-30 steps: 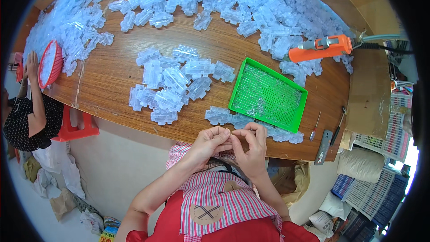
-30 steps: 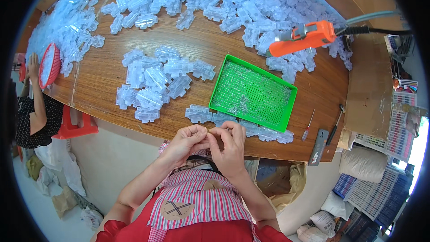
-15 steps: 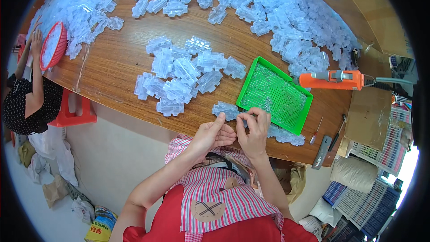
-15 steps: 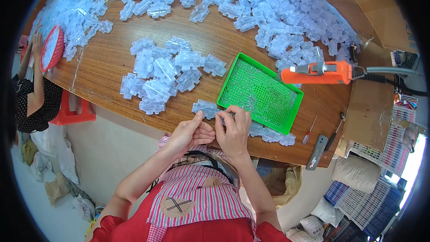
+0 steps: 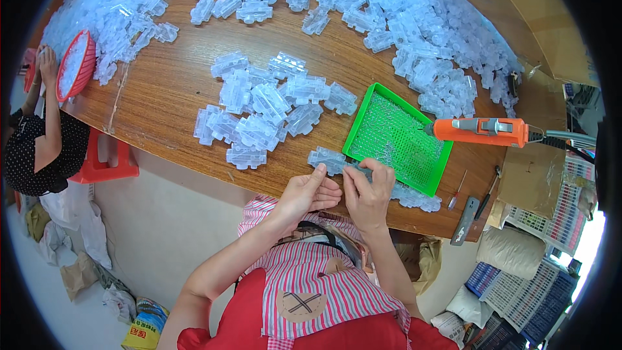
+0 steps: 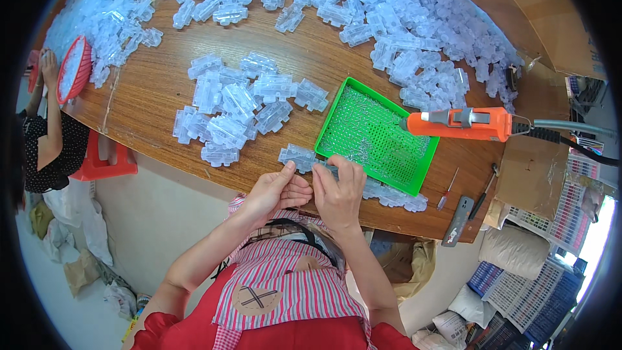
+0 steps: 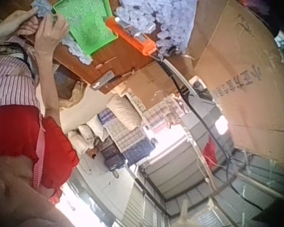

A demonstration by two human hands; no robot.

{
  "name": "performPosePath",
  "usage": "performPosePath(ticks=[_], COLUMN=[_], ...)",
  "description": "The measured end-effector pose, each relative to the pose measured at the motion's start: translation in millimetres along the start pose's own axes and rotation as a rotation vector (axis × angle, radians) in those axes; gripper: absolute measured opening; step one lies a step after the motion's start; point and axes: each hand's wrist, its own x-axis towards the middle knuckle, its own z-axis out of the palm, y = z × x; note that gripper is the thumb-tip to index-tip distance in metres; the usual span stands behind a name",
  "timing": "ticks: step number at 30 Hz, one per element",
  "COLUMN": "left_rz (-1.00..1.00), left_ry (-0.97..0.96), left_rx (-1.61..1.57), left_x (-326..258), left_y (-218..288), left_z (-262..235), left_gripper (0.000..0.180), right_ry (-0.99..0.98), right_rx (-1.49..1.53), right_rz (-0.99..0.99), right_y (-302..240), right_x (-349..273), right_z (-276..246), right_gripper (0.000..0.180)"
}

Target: The person uses a power screwdriver to drive screws from a green tray into plastic housings, then switches to manually inserting screws into the housings by hand.

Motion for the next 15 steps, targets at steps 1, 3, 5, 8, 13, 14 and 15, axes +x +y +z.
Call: performPosePath(ticks=[1, 3, 5, 8, 13, 14, 15], left_rz=[0.0, -0.002, -0.006, -0.042, -0.075, -0.075, -0.07], left_ry=[-0.001, -0.006, -0.053, -0.159, -0.397, -0.4, -0.412], left_rx=[0.001, 0.018, -0.021, -0.177, -0.399, -0.393, -0.418], left_x=[-0.1, -0.7, -6.2, -18.1, -16.8, -16.7, -15.8], left_y=[0.2, 1.8, 6.3, 17.8, 20.6, 20.0, 18.7], left_z=[0.2, 0.4, 1.8, 8.2, 8.5, 9.3, 11.0], left_gripper=[0.051, 0.054, 0.062, 0.079, 0.09, 0.09, 0.089], right_ry=[0.005, -0.003, -0.012, 0.034, -0.074, -0.096, -0.089], right_rx=[0.029, 0.085, 0.145, 0.279, 0.327, 0.304, 0.27], right_rz=[0.032, 0.122, 0.211, 0.221, 0.117, 0.097, 0.086], right_y=[-0.3, -3.3, -8.1, -19.7, -37.8, -39.7, -39.3], right_x=[0.1, 0.4, 1.7, 3.5, 4.3, 5.0, 5.0], right_z=[-0.7, -5.1, -12.0, -28.0, -39.5, -39.4, -37.8], right_gripper=[0.017, 0.016, 0.016, 0.014, 0.017, 0.018, 0.019])
